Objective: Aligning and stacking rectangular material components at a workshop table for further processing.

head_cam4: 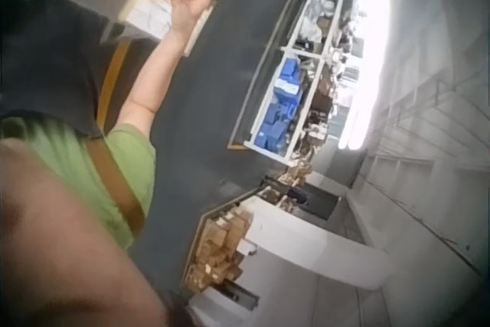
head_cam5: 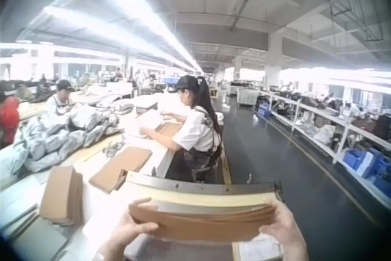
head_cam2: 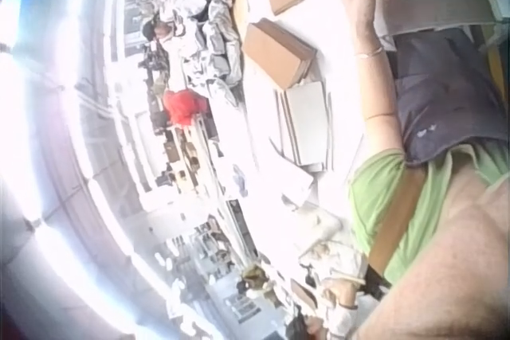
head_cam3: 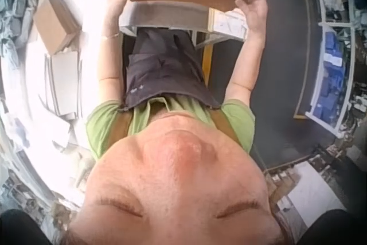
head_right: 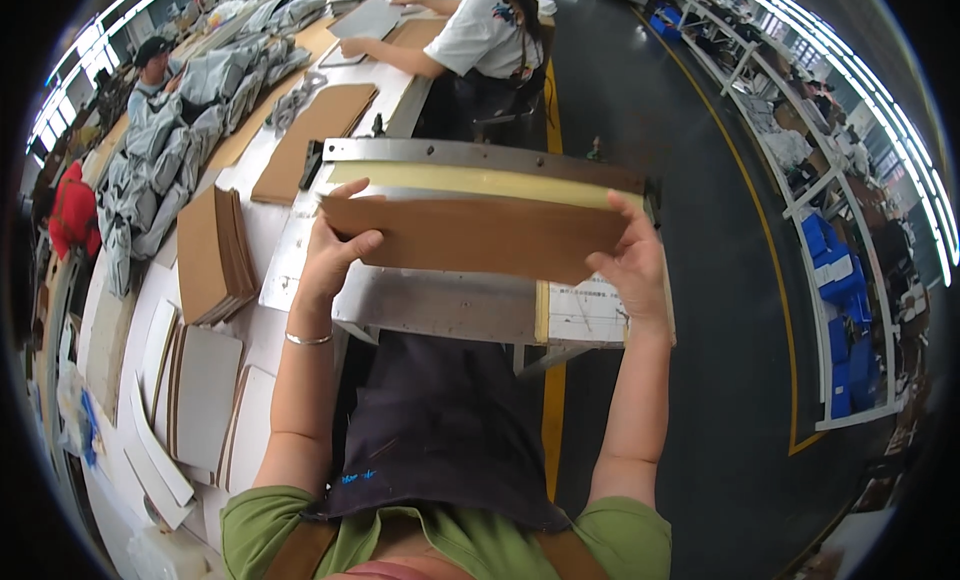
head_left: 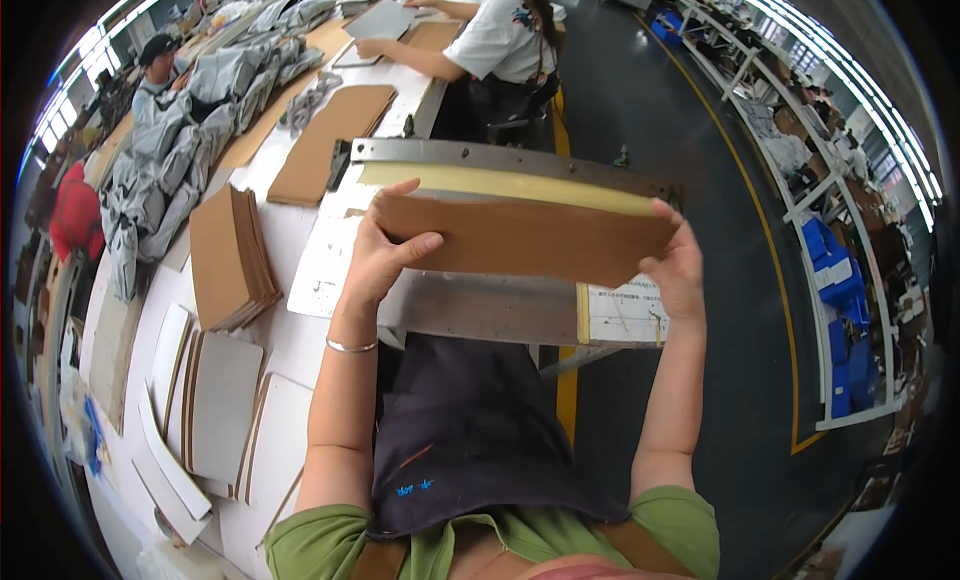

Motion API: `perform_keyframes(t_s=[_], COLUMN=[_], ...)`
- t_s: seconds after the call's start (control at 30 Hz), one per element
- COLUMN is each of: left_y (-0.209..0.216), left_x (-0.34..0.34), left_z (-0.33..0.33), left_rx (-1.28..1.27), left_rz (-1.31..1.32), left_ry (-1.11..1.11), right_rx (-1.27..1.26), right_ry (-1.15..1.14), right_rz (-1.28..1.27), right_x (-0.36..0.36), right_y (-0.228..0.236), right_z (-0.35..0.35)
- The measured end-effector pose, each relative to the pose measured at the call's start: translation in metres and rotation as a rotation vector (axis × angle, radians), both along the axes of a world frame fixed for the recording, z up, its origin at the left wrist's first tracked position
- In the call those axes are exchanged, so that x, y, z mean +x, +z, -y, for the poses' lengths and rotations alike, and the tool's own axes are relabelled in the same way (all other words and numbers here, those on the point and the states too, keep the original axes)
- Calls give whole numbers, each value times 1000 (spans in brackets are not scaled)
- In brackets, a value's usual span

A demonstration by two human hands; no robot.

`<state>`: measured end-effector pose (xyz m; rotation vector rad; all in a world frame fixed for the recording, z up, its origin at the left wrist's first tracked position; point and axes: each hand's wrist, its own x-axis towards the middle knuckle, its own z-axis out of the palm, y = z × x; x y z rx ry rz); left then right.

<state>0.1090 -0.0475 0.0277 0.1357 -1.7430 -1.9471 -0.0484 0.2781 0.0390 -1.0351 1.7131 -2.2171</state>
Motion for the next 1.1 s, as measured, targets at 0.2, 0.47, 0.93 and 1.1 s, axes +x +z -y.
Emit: perform_keyframes(t_s=[0.2,0.47,0.93,1.1], left_y=[-28,-19,-15,27], left_x=[5,-13,84,126], left_z=[-12,-2,28,88], left_rx=[-119,-92,-150,327], left_rz=[13,-41,-228,-531], left_ry=[106,321,320,839], right_rx=[71,6,-164,75], right_ry=[-157,-318,-3,64], right_rz=[4,18,-37,-29], right_x=[13,-5,-1,-20], right_y=[-45,-37,-8,-18], right_z=[28,51,108,137])
